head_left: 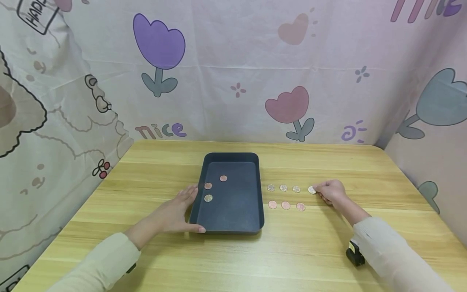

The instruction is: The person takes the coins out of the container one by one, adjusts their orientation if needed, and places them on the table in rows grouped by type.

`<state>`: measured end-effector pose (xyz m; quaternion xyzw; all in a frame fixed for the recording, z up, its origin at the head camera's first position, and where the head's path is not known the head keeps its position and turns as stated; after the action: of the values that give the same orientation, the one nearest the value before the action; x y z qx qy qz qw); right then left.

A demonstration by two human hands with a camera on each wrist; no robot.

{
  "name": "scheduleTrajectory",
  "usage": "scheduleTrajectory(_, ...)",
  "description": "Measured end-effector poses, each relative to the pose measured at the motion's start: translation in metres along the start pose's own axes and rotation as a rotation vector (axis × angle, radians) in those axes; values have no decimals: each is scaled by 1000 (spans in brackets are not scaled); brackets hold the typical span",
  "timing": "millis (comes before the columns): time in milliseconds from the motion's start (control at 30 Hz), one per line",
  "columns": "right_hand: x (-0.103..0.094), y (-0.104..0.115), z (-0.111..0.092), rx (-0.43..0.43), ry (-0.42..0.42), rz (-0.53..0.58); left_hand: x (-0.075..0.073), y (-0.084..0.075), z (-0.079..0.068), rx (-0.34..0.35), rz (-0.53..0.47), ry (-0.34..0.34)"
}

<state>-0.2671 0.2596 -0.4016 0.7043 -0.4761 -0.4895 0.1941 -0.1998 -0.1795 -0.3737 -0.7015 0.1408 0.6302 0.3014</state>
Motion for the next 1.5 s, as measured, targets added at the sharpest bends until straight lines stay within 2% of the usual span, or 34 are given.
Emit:
scheduleTrajectory(333,0,2,1,30,-54,-55,0,0,-1,-9,0,3)
scheduleTrajectory(567,0,3,0,24,-76,-55,2,0,-1,-8,3,8)
scheduleTrajectory(800,3,20,-11,-101,-136,-94,0,0,0,4,14,3)
scheduleTrajectory(1167,29,58,-35,-227,-125,27,-2,-2,1,9,22,8)
scheduleTrajectory(1500,74,92,-53,-287,-1,158,-2,-1,2,-6,12,20)
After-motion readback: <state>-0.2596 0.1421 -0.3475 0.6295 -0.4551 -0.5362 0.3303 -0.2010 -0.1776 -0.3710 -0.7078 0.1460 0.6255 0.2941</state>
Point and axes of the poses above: each hand's wrist, its own z-axis towards the middle knuckle, its own x-axis out of the palm, y = z × x, the point moved 4 cm from there along z, towards the middle knuckle, and after that the axes turned 10 degrees about x, right-handed, at the moved point
